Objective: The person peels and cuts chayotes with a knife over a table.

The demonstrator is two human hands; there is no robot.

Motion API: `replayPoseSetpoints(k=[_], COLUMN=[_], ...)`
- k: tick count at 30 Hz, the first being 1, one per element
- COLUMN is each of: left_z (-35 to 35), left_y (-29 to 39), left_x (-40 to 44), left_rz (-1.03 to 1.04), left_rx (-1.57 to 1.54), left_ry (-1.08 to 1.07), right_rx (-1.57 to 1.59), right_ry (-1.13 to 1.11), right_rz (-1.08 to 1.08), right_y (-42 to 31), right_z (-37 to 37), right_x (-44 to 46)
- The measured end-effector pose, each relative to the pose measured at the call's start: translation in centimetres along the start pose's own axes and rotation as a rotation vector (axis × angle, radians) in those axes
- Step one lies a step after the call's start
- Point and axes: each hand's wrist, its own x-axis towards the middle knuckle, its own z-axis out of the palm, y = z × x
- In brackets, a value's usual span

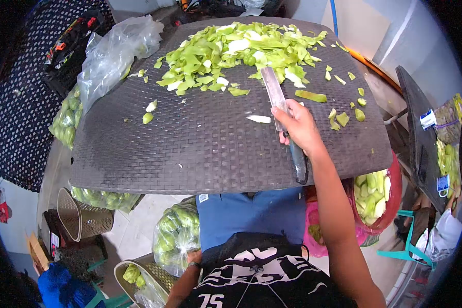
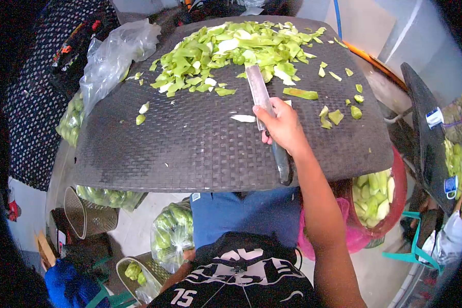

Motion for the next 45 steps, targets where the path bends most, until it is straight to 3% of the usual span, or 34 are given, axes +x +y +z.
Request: replayPoseSetpoints(k=[3,8,16,18,22,27,30,32,34,36,39,42,45], left_z=[0.2,0.9,0.6,-0.5,-5.4,-6.8,-7.4,-9.4,-10.7,-14.4,-21.0,-20.9,-24.0], left_y=[-1.0,-4.6,-6.3,-6.3,-5.3,-5.5,-5.4,-5.8,-6.1,-2.6,3.0,0.0,-2.9], left_x=[1.5,1.0,0.8,1.7,0.6,-0.5,-0.2,0.1,-1.5,-5.6,-11.7,-11.2,-14.1], left_rz=[0.237,0.353,0.769,0.601,0.076,-0.094,-0.097,0.745,0.914,0.515,-0.175,-0.408,-0.23], left_rx=[0.237,0.308,0.549,0.224,-0.508,-1.234,-1.234,-0.65,-0.503,-0.785,-1.077,-1.084,-1.147], left_ry=[-0.129,-0.04,0.118,-0.106,-0.647,-0.936,-0.914,-0.559,-0.495,-0.716,-0.856,-0.926,-0.924], right_rx=[0.009,0.05,0.036,0.03,0.041,0.147,0.184,0.228,0.295,0.444,0.649,0.617,0.089], right_ry=[-0.019,-0.032,-0.045,-0.045,-0.051,-0.052,-0.053,-0.052,-0.058,-0.037,0.004,0.145,-0.003], right_rz=[-0.016,-0.027,-0.002,-0.009,0.015,0.048,0.071,0.075,0.084,0.096,-0.016,-0.058,0.051], right_y=[-0.2,-0.1,-0.1,0.0,0.0,-0.3,-0.7,-0.9,-0.6,-0.5,-1.2,-2.9,-5.5], right_z=[-0.1,-0.1,-0.1,-0.2,-0.2,-0.5,-0.4,-0.7,-1.2,-2.3,-4.0,-5.2,-8.2], right_x=[0.3,0.3,0.0,0.2,0.2,-0.1,-0.1,0.0,0.0,0.4,0.6,-1.5,-7.2])
